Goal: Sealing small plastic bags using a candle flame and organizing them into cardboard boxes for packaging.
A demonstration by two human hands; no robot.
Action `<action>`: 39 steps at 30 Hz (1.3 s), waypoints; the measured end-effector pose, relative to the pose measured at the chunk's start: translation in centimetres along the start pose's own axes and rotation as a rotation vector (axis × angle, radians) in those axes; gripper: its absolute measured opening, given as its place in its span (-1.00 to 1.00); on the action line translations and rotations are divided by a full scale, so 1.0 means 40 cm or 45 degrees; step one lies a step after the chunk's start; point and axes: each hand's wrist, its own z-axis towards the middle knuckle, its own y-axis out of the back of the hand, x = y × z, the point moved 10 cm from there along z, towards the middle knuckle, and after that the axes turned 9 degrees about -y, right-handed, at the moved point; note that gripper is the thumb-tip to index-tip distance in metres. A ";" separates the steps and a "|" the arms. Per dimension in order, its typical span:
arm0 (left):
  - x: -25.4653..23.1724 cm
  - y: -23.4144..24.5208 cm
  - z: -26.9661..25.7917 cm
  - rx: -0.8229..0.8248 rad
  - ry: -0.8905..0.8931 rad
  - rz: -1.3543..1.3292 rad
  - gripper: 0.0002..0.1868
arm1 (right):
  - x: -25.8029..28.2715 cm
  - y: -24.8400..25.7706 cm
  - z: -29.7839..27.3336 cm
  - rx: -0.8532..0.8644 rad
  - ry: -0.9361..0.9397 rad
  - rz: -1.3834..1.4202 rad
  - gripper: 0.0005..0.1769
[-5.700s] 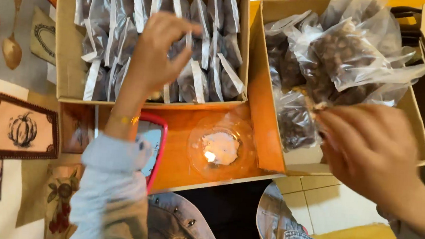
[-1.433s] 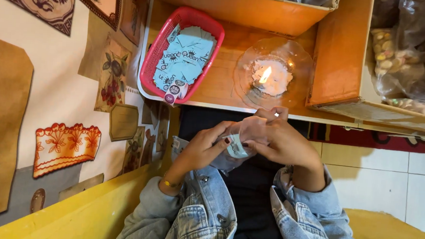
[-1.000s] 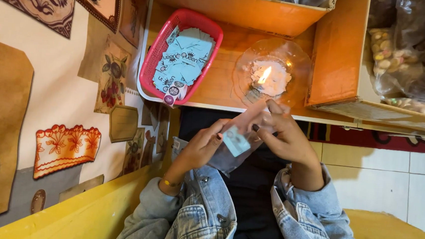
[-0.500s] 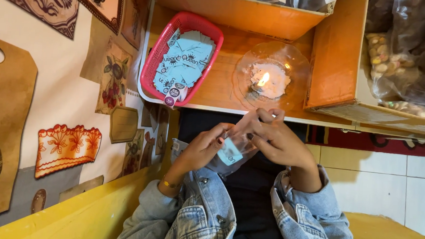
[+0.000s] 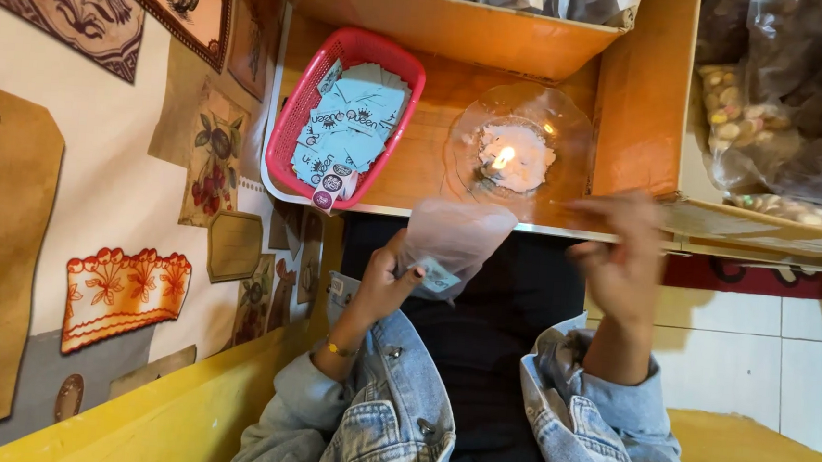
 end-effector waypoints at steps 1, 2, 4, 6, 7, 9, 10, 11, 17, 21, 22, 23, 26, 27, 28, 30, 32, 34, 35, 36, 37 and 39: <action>0.019 -0.008 -0.005 0.002 -0.003 0.000 -0.32 | 0.000 -0.024 -0.002 -0.003 0.001 -0.001 -0.32; 0.040 -0.017 -0.009 0.013 -0.001 0.014 -0.36 | 0.010 -0.089 -0.008 0.220 0.054 0.058 -0.38; 0.097 -0.029 -0.027 0.025 0.000 0.026 -0.39 | -0.010 -0.186 -0.031 0.442 0.106 0.114 -0.29; 0.181 -0.036 -0.062 0.041 0.055 0.044 -0.50 | -0.127 -0.215 -0.036 0.257 -0.175 0.368 -0.95; 0.147 -0.043 -0.037 0.046 0.055 0.042 -0.50 | -0.128 -0.221 -0.031 0.253 -0.177 0.367 -0.95; 0.071 -0.015 0.013 -0.156 0.018 0.095 -0.47 | -0.161 -0.234 -0.022 0.230 -0.341 0.315 -0.97; 0.061 -0.014 0.034 -0.151 0.019 0.094 -0.47 | -0.162 -0.235 -0.019 0.226 -0.344 0.315 -0.97; 0.050 0.006 0.048 -0.247 0.028 0.127 -0.57 | -0.175 -0.236 -0.019 0.211 -0.404 0.298 -0.97; 0.013 0.012 0.124 -0.324 0.003 0.157 -0.73 | -0.236 -0.227 -0.028 0.140 -0.462 0.248 -0.73; 0.049 0.016 0.147 -0.343 0.058 0.118 -0.93 | -0.293 -0.221 -0.037 0.061 -0.416 0.296 -0.72; 0.061 0.013 0.146 -0.340 0.062 0.115 -0.93 | -0.319 -0.229 -0.045 0.060 -0.422 0.293 -0.72; 0.076 0.014 0.146 -0.358 0.069 0.097 -0.90 | -0.350 -0.225 -0.050 -0.014 -0.446 0.336 -0.73; 0.087 0.009 0.163 -0.365 0.112 0.038 -0.85 | -0.374 -0.224 -0.049 -0.097 -0.479 0.365 -0.74; 0.090 0.006 0.169 -0.359 0.145 -0.003 -0.86 | -0.371 -0.228 -0.045 -0.102 -0.482 0.352 -0.73; 0.103 0.004 0.166 -0.357 0.148 -0.005 -0.86 | -0.347 -0.223 -0.032 -0.103 -0.485 0.351 -0.73; 0.144 0.005 0.154 -0.410 0.236 -0.112 -0.84 | -0.320 -0.221 -0.009 -0.100 -0.608 0.537 -0.94; 0.121 0.001 0.174 -0.393 0.258 -0.135 -0.89 | -0.315 -0.218 0.003 -0.133 -0.616 0.475 -0.90; 0.126 -0.011 0.185 -0.374 0.281 -0.160 -0.92 | -0.295 -0.212 0.018 -0.168 -0.626 0.410 -0.85; 0.140 -0.011 0.184 -0.394 0.289 -0.124 -0.93 | -0.274 -0.209 0.031 -0.193 -0.611 0.387 -0.84; 0.153 -0.010 0.182 -0.414 0.296 -0.088 -0.94 | -0.253 -0.205 0.043 -0.219 -0.597 0.365 -0.84; 0.165 -0.010 0.185 -0.414 0.300 -0.088 -0.94 | -0.256 -0.209 0.045 -0.218 -0.601 0.365 -0.84; 0.185 -0.001 0.185 -0.458 0.300 -0.072 -0.93 | -0.276 -0.216 0.042 -0.222 -0.685 0.292 -0.89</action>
